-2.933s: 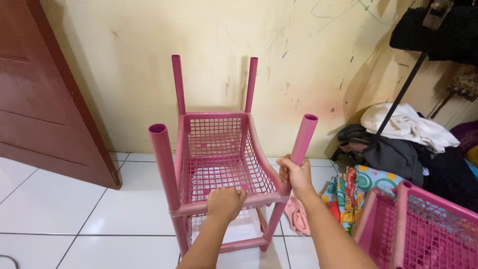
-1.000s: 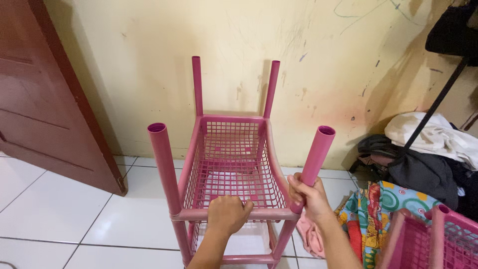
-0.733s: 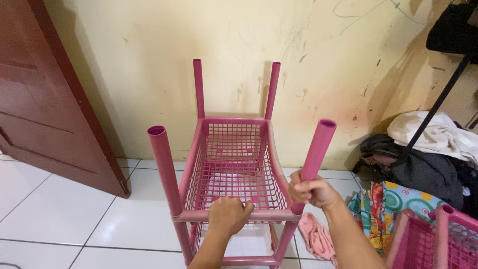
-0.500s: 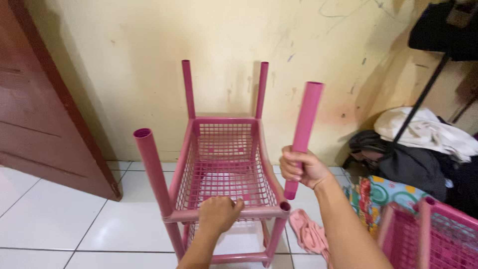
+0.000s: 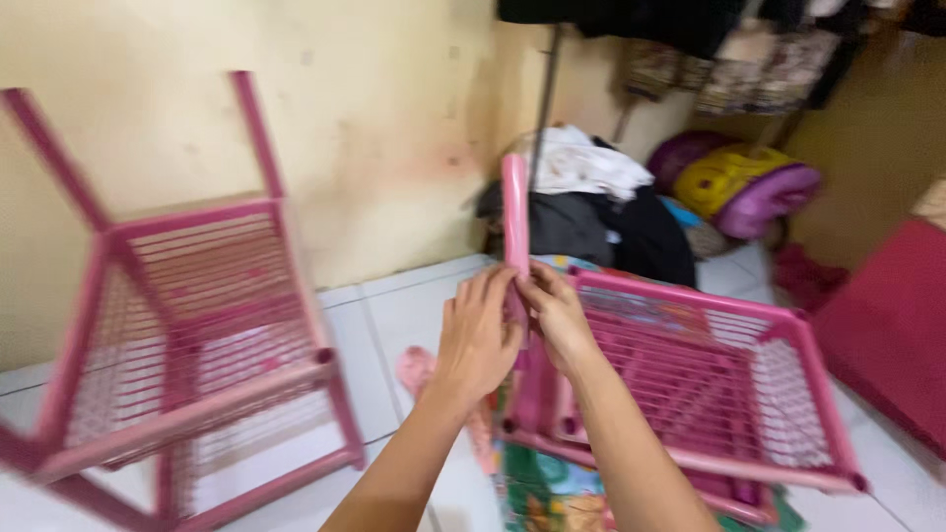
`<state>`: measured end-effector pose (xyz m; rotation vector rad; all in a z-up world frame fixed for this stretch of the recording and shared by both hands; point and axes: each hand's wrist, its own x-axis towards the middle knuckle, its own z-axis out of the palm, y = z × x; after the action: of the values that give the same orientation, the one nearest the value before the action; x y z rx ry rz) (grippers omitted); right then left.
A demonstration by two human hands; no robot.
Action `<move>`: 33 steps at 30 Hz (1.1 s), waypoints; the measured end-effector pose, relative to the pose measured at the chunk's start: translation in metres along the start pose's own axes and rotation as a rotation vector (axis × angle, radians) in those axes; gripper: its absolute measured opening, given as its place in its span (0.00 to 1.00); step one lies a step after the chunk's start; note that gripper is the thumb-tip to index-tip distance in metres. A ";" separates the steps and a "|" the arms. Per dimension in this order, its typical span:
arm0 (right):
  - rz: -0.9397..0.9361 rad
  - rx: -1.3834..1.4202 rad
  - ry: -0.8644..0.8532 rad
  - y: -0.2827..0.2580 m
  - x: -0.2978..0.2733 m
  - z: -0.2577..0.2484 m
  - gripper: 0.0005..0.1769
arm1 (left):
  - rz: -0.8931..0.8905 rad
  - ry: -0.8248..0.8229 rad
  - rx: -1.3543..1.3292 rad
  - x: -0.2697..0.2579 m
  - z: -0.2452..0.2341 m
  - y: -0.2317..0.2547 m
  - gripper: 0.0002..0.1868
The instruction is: The person assembles a pink plastic storage shelf by inserting vertical poles into the basket frames. They repeatedly insert and remove the poles while adjusting the basket alignment, then place the top tray onto the assembled frame.
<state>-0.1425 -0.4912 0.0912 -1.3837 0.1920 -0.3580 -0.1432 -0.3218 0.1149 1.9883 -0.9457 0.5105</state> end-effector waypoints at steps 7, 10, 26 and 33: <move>-0.024 -0.211 0.396 0.082 -0.014 -0.190 0.30 | -0.056 -0.459 0.000 -0.010 0.140 0.050 0.46; 0.197 -0.227 0.529 0.140 -0.012 -0.246 0.37 | -0.102 -0.597 0.031 -0.028 0.178 0.042 0.45; -0.011 -0.892 0.693 0.210 -0.012 -0.266 0.33 | -0.182 -0.714 0.330 -0.060 0.136 -0.014 0.47; -0.362 -0.952 0.529 0.129 0.025 -0.183 0.35 | -0.098 -0.137 0.654 -0.046 0.022 -0.055 0.39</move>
<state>-0.1642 -0.6500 -0.0664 -2.2460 0.6044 -1.0253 -0.1295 -0.3006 0.0438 2.6694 -0.8186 0.6969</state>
